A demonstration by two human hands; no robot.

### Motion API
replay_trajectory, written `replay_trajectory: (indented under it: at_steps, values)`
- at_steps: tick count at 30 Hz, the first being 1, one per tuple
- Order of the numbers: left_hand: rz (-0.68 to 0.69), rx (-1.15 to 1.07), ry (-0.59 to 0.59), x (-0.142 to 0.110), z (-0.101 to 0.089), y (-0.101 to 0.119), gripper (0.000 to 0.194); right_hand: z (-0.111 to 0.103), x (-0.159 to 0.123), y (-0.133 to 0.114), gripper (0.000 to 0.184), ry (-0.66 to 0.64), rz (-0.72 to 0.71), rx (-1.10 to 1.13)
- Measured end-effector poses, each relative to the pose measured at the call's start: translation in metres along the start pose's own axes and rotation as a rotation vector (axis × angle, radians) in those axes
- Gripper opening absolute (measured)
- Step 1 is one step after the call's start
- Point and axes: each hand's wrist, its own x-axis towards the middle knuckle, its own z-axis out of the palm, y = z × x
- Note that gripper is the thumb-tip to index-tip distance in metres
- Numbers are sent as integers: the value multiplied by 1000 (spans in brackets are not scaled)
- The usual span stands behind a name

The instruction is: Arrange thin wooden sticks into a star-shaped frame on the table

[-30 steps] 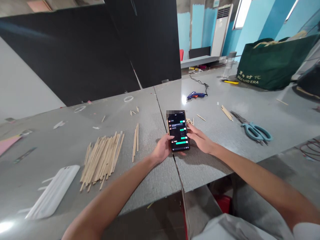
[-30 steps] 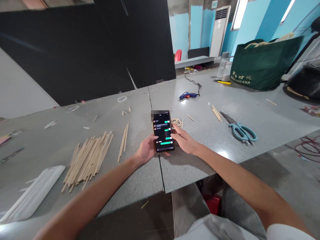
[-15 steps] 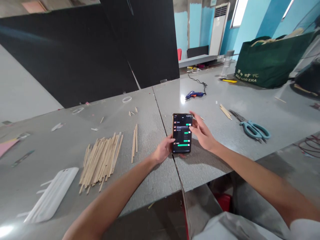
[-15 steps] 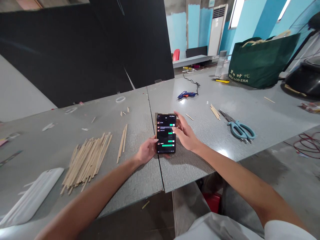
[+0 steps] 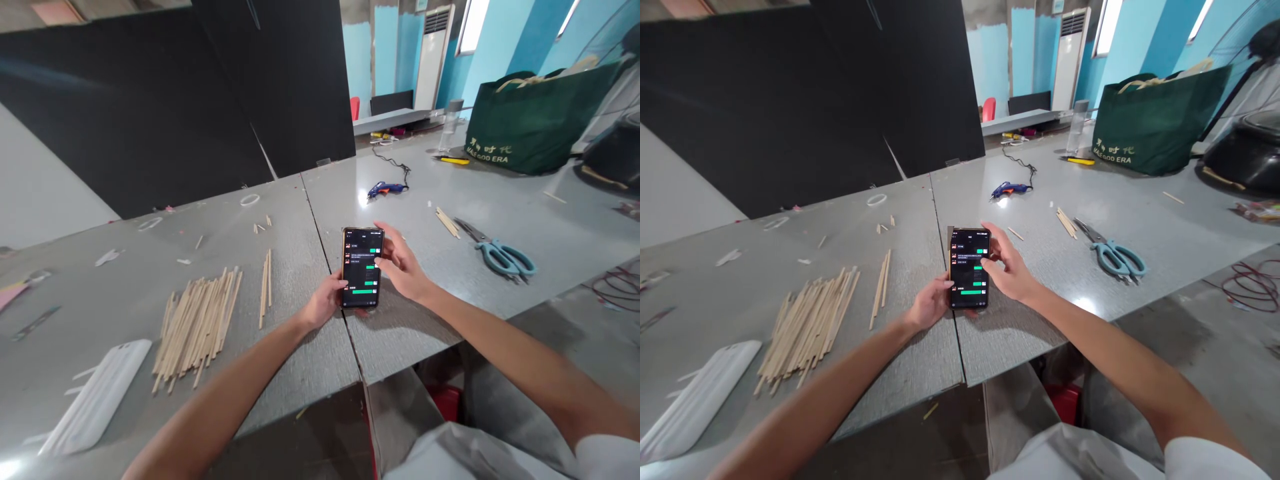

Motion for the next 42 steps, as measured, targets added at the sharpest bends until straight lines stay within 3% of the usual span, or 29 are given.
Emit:
replay_trajectory:
  at_steps: [13,21,42]
  values:
    - [-7,23,-6,0,0,0,61,-1,0,4,75,-12,-35,-18]
    - [-4,25,-39,3,-5,-4,67,-3,1,13,68,-5,-150,8]
    - [5,39,-16,3,1,-1,64,-2,1,7,81,51,-116,-112]
